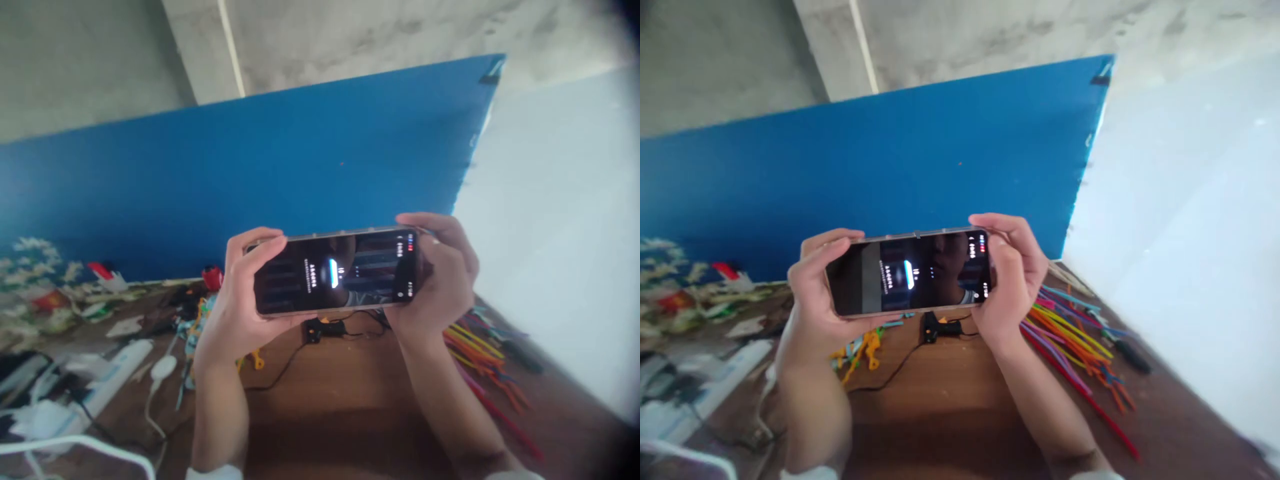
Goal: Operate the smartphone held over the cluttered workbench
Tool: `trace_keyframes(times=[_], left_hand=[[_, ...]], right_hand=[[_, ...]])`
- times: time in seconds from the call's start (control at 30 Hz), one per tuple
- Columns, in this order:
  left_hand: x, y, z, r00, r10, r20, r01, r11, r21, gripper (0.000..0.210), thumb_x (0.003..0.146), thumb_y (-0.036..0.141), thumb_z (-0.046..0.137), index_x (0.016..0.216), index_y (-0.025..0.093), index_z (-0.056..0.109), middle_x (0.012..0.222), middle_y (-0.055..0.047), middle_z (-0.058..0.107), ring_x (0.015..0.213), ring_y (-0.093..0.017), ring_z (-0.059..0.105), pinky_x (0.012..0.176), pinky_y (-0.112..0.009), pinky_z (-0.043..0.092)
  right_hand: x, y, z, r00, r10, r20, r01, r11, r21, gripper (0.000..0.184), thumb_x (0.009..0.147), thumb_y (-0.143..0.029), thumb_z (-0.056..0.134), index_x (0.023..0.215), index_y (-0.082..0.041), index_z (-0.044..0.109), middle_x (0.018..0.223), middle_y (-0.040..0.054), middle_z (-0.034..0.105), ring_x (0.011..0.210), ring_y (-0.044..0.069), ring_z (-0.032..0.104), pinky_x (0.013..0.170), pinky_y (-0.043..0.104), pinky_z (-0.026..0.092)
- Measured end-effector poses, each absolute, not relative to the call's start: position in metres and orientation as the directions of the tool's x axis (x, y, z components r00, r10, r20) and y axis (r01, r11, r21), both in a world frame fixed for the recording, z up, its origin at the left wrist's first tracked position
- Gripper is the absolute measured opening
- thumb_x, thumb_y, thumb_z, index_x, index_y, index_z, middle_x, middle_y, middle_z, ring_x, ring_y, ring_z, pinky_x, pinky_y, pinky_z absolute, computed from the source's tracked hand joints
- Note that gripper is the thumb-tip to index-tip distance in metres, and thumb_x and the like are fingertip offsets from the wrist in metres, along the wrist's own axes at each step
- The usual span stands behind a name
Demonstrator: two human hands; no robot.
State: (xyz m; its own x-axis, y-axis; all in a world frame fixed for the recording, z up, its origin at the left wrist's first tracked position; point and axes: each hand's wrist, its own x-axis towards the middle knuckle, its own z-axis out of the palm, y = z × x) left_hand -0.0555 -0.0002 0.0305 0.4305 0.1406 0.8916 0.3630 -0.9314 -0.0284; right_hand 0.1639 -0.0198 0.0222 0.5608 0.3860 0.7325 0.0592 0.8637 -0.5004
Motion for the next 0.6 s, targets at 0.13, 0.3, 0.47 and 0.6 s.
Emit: trace_keyframes(times=[0.13,0.3,0.47,0.6], left_hand=[[-0.062,-0.001,0.028,0.405,0.197,0.893,0.4,-0.916,0.02,0.111,0.064,0.041,0.095,0.153,0.03,0.03,0.141,-0.015,0.043,0.131,-0.033,0.048,0.107,-0.057,0.048],[-0.064,-0.005,0.023,0.377,0.278,0.884,0.467,-0.881,0.078,0.124,0.064,0.051,0.092,0.159,0.025,0.018,0.133,-0.017,0.049,0.12,-0.03,0.056,0.102,-0.05,0.053],[-0.065,-0.009,0.027,0.372,0.393,0.841,0.613,-0.784,0.096,0.108,0.063,0.042,0.091,0.151,0.024,0.033,0.134,-0.016,0.048,0.122,-0.032,0.055,0.101,-0.054,0.051],[-0.065,-0.011,0.032,0.402,0.322,0.857,0.598,-0.801,0.021,0.095,0.059,0.044,0.087,0.138,0.023,0.039,0.127,-0.014,0.053,0.119,-0.034,0.057,0.099,-0.054,0.052]], right_hand=[[0.162,-0.025,0.026,0.54,0.426,0.726,-0.06,0.88,-0.472,0.024,0.087,-0.016,0.053,0.084,-0.021,0.076,0.086,0.0042,0.07,0.071,0.016,0.057,0.061,0.03,0.038],[0.164,-0.024,0.023,0.575,0.326,0.75,0.054,0.9,-0.432,0.03,0.087,-0.01,0.051,0.083,-0.024,0.078,0.083,0.002,0.071,0.067,0.015,0.056,0.057,0.029,0.034],[0.163,-0.017,0.017,0.554,0.386,0.738,0.011,0.883,-0.47,0.024,0.089,-0.018,0.055,0.088,-0.022,0.079,0.088,0.0038,0.073,0.075,0.017,0.062,0.064,0.031,0.041],[0.163,-0.025,0.023,0.601,0.419,0.68,-0.053,0.87,-0.49,0.018,0.086,-0.021,0.062,0.086,-0.02,0.08,0.083,0.0055,0.072,0.077,0.02,0.066,0.069,0.034,0.045]])
